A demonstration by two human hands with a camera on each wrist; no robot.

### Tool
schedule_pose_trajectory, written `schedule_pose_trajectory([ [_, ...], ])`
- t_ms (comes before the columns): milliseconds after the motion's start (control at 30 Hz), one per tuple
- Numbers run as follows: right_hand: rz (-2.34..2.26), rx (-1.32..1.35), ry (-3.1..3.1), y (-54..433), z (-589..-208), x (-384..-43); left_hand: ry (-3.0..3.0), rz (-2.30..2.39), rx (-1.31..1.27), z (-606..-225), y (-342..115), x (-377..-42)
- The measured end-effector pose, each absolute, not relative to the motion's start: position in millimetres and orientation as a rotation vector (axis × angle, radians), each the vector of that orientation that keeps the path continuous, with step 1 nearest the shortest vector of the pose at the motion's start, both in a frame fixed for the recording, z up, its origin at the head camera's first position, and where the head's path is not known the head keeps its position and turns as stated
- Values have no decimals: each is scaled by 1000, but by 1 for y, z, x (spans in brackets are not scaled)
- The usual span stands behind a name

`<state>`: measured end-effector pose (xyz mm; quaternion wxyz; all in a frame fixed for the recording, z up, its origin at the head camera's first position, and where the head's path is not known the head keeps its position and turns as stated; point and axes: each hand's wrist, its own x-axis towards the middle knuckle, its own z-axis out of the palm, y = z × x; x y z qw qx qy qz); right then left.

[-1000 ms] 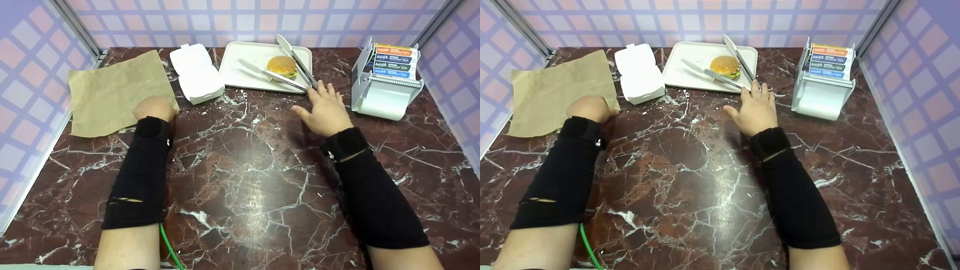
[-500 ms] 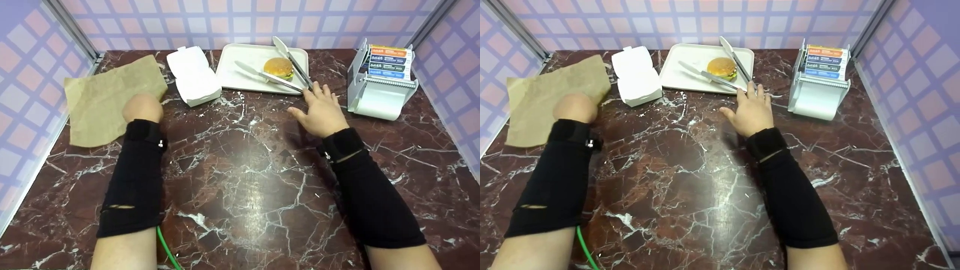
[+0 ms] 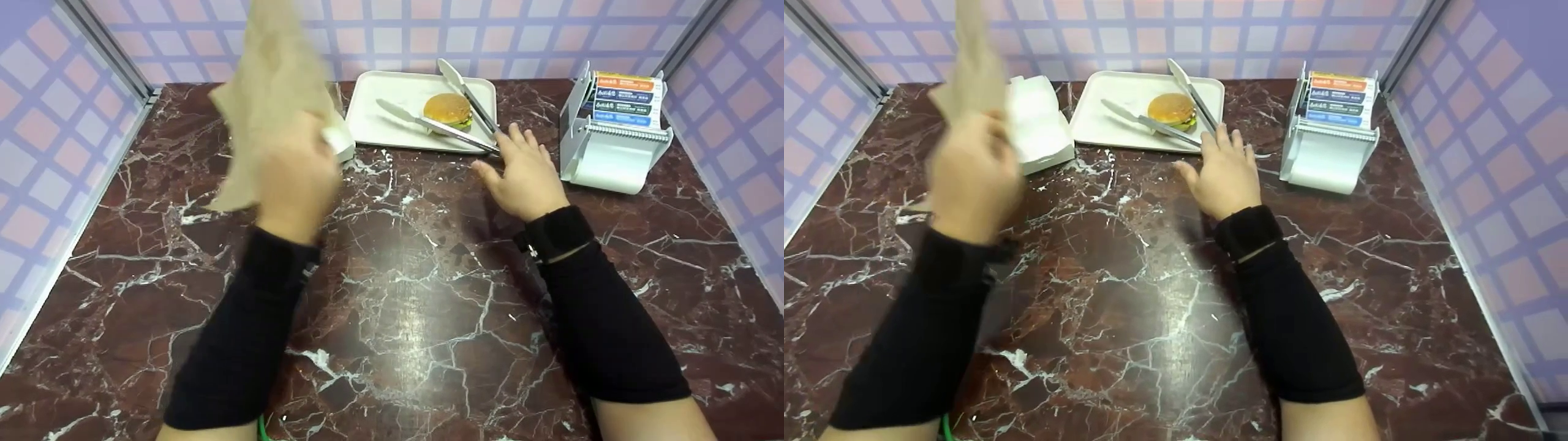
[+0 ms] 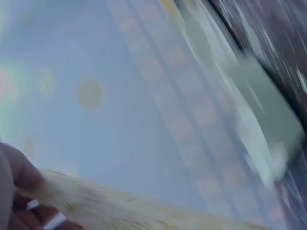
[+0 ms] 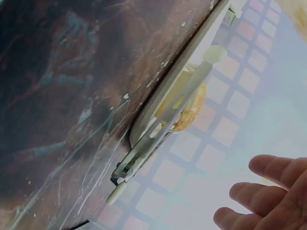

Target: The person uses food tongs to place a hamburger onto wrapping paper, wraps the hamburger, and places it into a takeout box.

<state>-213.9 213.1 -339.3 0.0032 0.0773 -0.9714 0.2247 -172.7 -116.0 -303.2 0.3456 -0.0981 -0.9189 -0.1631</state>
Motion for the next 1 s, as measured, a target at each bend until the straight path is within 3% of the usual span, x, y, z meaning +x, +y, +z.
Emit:
schedule_pose_trajectory([
  [233,966,155,-2824,222,-331,-214,-2371,-334,-927,-343,-33,-137],
  [567,1056,149,-2568,233,-316,-210,-2883,-57,-1480,-378,22,-85],
  [767,950,334,-2988,227,-320,-206,-3065,-284,-1567,-366,17,-84],
  [900,697,509,-3265,223,-333,-206,-3190,-543,-1337,-347,-10,-117],
  [1000,462,670,-3365,219,-349,-208,-3305,-427,-1083,-341,-38,-145],
])
